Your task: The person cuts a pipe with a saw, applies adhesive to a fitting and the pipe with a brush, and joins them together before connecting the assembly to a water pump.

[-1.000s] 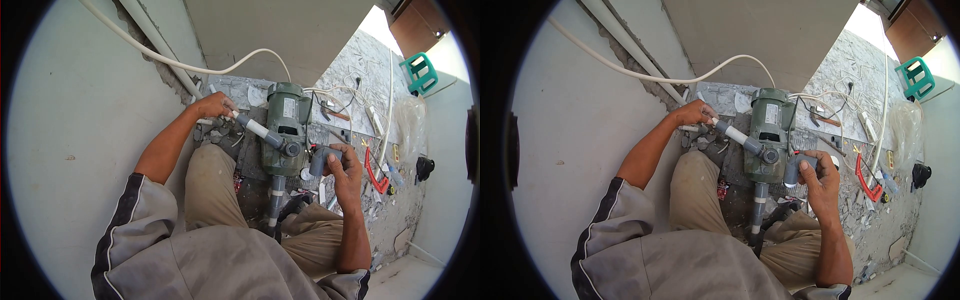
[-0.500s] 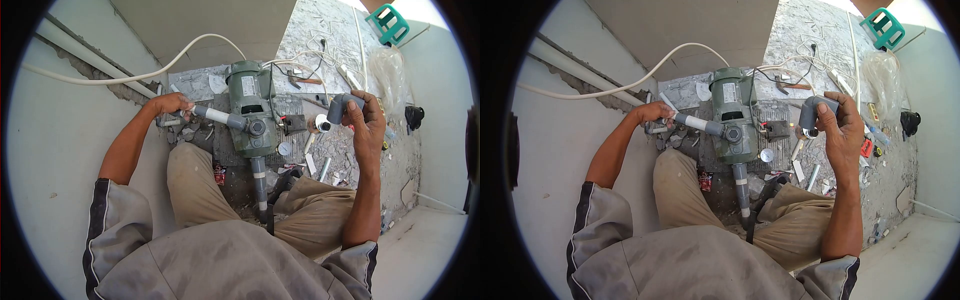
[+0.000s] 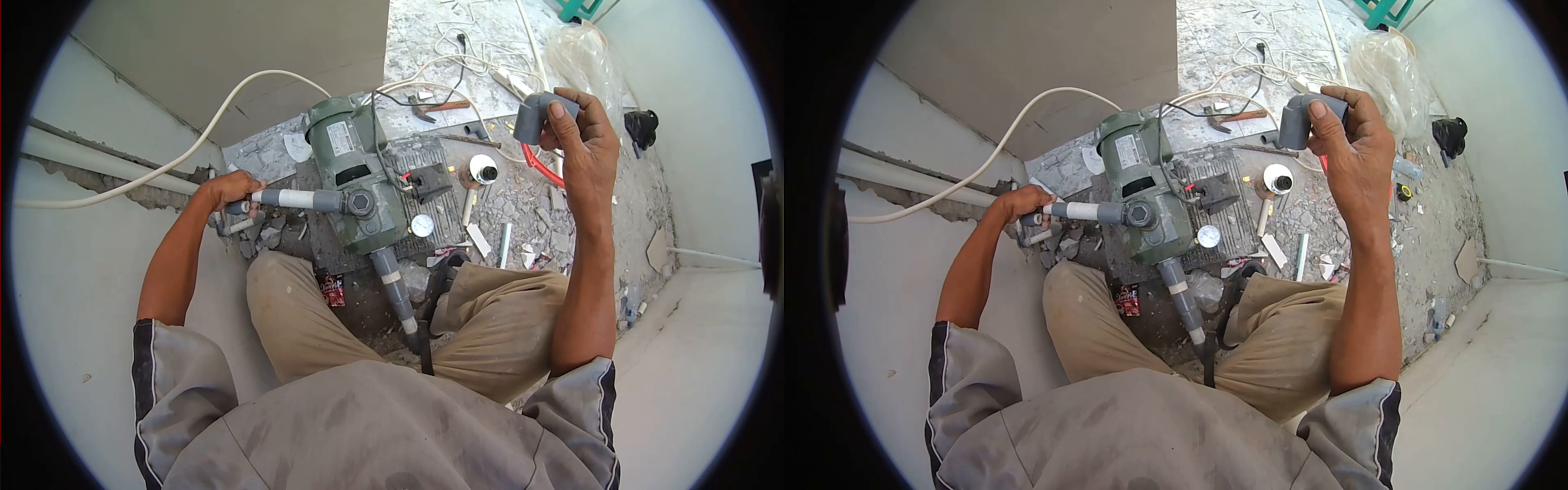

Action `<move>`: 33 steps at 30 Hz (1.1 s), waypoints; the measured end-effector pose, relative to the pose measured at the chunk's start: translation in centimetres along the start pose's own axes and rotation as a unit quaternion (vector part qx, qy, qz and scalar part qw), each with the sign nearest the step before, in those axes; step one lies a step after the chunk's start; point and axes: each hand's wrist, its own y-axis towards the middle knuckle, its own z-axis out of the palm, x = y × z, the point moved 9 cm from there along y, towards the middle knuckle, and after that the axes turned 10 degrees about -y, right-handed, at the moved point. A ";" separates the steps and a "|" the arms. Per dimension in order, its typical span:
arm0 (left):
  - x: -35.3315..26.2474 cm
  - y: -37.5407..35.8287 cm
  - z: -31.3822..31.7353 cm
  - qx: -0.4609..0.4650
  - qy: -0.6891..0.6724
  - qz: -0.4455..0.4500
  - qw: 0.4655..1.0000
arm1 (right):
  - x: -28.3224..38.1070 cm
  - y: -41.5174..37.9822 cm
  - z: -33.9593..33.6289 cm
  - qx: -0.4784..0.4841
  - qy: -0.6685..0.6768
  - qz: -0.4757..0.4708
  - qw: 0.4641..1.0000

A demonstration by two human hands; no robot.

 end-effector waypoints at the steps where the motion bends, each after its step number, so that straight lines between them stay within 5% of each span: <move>1: -0.7 -0.8 0.2 0.002 -0.019 0.013 1.000 | 0.1 0.1 -0.6 -0.007 -0.007 -0.013 1.000; 4: 0.2 -0.5 0.0 -0.019 -0.132 0.103 0.986 | -0.7 0.5 -3.0 -0.050 -0.023 -0.015 0.998; 8: -2.0 -2.2 -0.2 -0.058 -0.022 0.184 0.981 | -2.4 0.8 -5.9 -0.102 -0.038 -0.003 0.994; 19: -3.1 -1.0 0.9 -0.120 0.170 0.069 0.976 | -5.4 0.8 -9.8 -0.168 -0.052 0.020 0.984; 33: -1.5 -0.9 -1.2 -0.248 0.157 0.104 0.950 | -11.3 0.5 -11.7 -0.113 -0.074 0.071 0.988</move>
